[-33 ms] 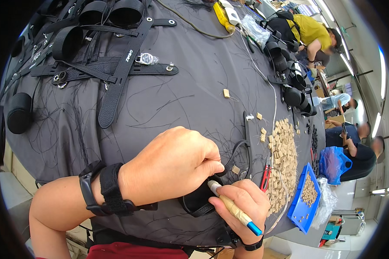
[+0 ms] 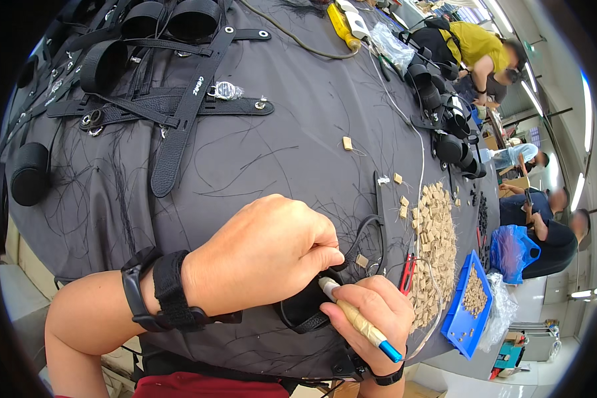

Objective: The person uses a red utility knife to trim excess black threads from a circular black foam pad. They then use a white glue pen to apply adhesive to the edges of the pad and attach it to a black nylon strap. The person repeats this process on multiple harness components laid out on a large table.

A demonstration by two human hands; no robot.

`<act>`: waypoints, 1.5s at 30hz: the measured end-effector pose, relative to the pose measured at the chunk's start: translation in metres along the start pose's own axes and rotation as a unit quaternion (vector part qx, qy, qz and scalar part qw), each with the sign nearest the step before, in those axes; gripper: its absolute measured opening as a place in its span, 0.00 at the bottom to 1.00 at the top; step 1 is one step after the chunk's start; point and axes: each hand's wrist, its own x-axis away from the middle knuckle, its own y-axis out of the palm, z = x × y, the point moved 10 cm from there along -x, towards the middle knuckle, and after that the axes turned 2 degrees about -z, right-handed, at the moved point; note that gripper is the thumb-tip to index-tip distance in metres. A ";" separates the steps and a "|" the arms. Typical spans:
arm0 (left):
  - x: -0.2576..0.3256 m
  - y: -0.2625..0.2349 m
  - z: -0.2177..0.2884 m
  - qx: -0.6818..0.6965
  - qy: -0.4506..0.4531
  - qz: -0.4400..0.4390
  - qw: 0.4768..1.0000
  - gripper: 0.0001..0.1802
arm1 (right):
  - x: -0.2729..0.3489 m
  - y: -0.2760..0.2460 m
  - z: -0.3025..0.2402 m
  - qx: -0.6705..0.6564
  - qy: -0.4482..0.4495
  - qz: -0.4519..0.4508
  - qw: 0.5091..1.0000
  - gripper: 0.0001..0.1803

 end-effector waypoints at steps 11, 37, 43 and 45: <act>-0.001 0.001 -0.002 0.010 -0.010 -0.015 1.000 0.09 | 0.000 0.000 0.001 0.000 0.010 0.000 1.000 0.17; 0.025 0.001 0.061 -0.233 0.090 -0.228 0.941 0.33 | 0.052 -0.091 0.119 -0.551 0.064 0.424 0.716 0.13; 0.030 0.049 0.056 -0.362 0.074 -0.318 0.873 0.15 | 0.076 -0.110 0.145 -0.679 0.041 0.476 0.557 0.12; -0.014 0.027 0.096 -0.357 0.146 -0.264 0.884 0.13 | 0.089 -0.123 0.141 -0.669 0.038 0.511 0.539 0.13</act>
